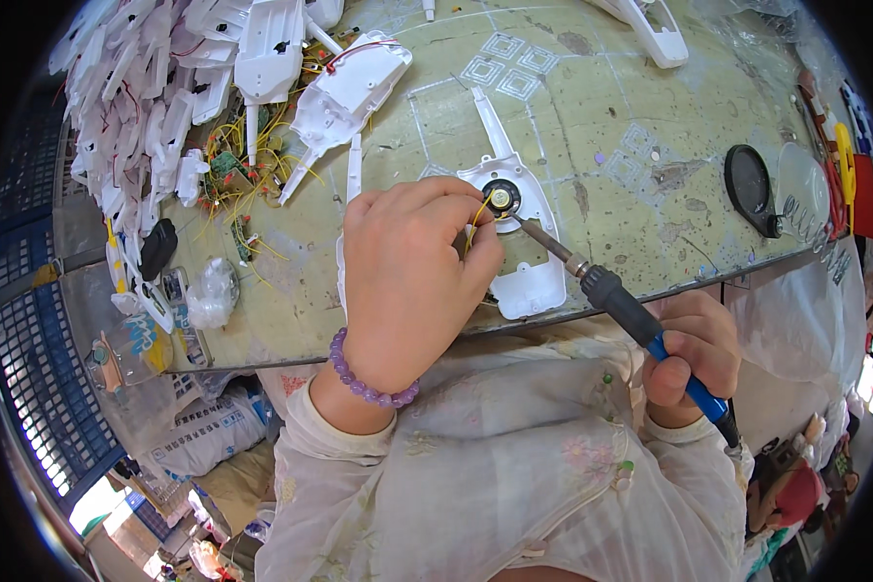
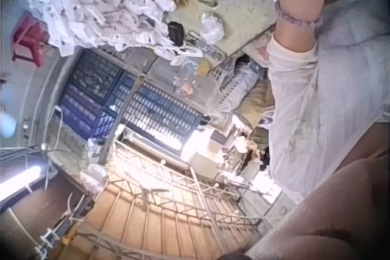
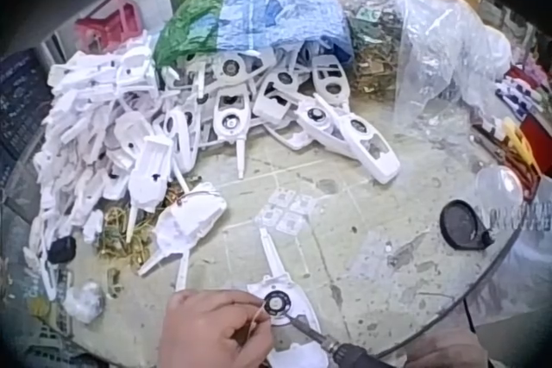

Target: Soldering small electronic components and speakers into plastic toy fan housings at a factory workbench.

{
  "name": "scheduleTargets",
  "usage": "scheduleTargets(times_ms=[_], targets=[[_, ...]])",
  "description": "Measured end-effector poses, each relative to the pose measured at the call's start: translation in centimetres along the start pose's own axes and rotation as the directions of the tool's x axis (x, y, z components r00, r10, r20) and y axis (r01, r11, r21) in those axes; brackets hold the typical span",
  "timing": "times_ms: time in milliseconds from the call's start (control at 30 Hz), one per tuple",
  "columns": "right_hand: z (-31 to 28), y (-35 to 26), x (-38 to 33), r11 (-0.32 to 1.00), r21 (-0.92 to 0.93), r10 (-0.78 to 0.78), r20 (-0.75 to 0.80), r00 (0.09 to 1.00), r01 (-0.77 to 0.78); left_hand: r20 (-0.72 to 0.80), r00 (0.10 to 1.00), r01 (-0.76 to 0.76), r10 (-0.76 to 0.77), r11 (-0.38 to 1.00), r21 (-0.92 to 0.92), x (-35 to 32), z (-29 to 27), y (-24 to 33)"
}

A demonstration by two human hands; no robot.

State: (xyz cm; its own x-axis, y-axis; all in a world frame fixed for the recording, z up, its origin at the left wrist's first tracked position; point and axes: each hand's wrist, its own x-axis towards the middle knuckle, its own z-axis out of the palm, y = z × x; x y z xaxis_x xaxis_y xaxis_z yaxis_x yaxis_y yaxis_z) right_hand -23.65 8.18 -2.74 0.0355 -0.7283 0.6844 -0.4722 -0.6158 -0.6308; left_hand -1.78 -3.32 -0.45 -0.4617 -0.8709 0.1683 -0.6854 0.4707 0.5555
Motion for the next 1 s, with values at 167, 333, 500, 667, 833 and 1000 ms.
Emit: scheduleTargets(times_ms=[167, 333, 500, 667, 833, 1000], targets=[[0.0, -0.1, 0.2, 1.0, 0.0, 0.001, 0.0, 1.0, -0.001, -0.016, 1.0, -0.022, 0.022, 1.0, 0.023, 0.0, 0.0, 0.1], [-0.2, -0.5, 0.7, 0.999, -0.029, 0.022, 0.027, 0.999, -0.021, -0.032, 0.999, -0.039, 0.041, 0.997, 0.068, 0.0, 0.0, 0.3], [-0.5, -1.5, 2.1, 0.997, -0.06, 0.06, 0.075, 0.995, -0.055, -0.042, 0.998, -0.039, 0.042, 0.997, 0.066, 0.0, 0.0, 0.3], [-0.7, -1.8, 3.0, 0.995, -0.089, 0.052, 0.112, 0.992, -0.043, -0.037, 0.999, -0.036, 0.038, 0.997, 0.067, 0.0, 0.0, 0.4], [-0.7, -1.2, 3.7, 0.981, -0.087, -0.159, 0.155, 0.975, 0.174, -0.027, 0.998, -0.047, 0.049, 0.997, 0.064, 0.1, 0.0, 0.5], [-0.3, -0.8, 4.1, 0.962, -0.057, -0.25, 0.211, 0.945, 0.267, 0.003, 1.0, 0.003, -0.003, 0.997, 0.074, -0.2, -0.3, 0.4]])
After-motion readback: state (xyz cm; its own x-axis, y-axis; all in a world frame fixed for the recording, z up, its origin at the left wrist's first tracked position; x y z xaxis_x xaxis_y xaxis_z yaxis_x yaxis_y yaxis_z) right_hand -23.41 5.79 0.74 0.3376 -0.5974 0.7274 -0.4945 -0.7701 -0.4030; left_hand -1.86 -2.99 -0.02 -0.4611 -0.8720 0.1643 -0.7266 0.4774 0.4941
